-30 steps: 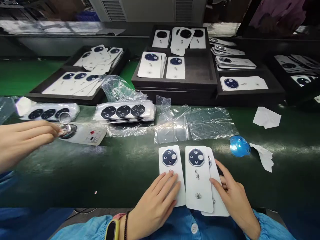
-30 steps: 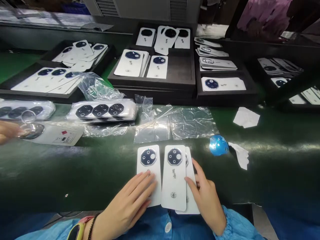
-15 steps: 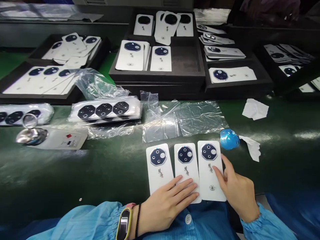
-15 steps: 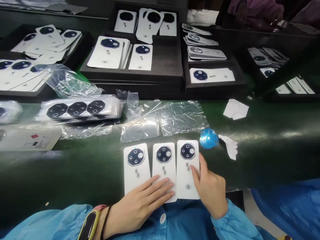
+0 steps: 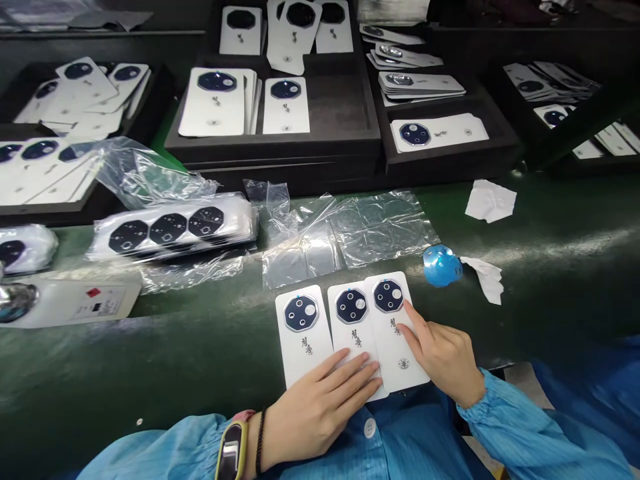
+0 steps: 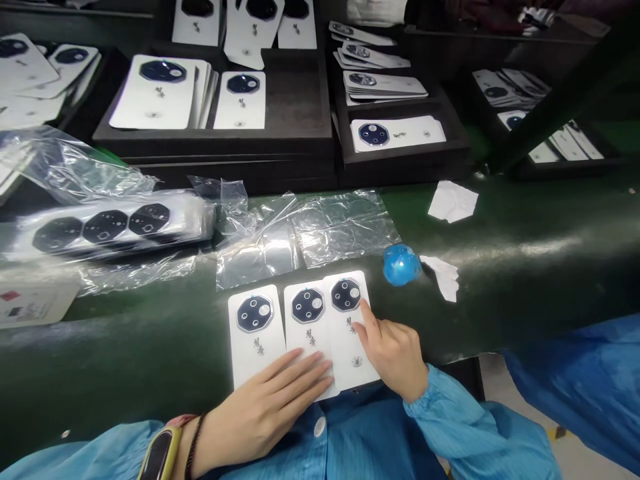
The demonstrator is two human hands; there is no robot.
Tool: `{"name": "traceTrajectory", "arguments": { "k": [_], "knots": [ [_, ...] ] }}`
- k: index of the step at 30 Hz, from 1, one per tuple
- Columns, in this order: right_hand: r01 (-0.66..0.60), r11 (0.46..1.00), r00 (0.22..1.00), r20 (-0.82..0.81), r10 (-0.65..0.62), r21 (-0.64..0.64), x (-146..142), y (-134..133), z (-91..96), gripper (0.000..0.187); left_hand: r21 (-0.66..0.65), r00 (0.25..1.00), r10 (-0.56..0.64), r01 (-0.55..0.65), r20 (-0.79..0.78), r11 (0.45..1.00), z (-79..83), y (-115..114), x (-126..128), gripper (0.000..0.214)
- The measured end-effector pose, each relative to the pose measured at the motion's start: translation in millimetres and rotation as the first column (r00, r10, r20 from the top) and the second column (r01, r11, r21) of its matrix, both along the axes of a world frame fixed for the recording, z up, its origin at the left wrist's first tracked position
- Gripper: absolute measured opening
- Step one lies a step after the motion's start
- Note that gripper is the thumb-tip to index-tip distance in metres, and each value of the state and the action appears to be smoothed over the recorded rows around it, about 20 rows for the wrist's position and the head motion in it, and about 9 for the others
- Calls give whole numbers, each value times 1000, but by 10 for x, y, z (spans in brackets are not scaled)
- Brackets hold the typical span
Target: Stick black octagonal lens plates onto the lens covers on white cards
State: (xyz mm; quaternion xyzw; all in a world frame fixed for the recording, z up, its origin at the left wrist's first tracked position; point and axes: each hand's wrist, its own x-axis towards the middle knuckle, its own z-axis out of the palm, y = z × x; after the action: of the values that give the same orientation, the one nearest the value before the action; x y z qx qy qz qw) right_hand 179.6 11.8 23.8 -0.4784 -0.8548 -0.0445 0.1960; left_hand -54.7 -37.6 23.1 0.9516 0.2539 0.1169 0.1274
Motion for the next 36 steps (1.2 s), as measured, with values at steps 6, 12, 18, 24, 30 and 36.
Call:
{"name": "traceTrajectory", "arguments": {
  "k": [6, 12, 18, 24, 30, 36],
  "knots": [
    [5, 1000, 1000, 6, -5, -5, 54, -12, -9, 32, 20, 1000, 13, -12, -23, 1000, -8, -41, -51, 43],
    [-33, 997, 999, 28, 31, 71, -14, 7, 47, 33, 14, 999, 22, -23, 30, 1000, -2, -54, -39, 40],
    [-95, 987, 995, -4, 96, 129, -89, 175, 169, 39, 162, 969, 112, -150, 220, 975, 170, 21, -168, 31],
    [-270, 944, 953, -83, 290, 190, -369, 481, 301, 40, 354, 875, 467, -479, 125, 803, 513, 564, -913, 32],
    [-331, 933, 910, -216, 355, 142, -622, 697, 299, 41, 303, 658, 751, -705, -56, 641, 677, 1101, -1707, 36],
    [-353, 932, 865, -351, 358, 82, -558, 747, 209, 37, 264, 699, 691, -642, -186, 720, 681, 1194, -1884, 33]
  ]
}}
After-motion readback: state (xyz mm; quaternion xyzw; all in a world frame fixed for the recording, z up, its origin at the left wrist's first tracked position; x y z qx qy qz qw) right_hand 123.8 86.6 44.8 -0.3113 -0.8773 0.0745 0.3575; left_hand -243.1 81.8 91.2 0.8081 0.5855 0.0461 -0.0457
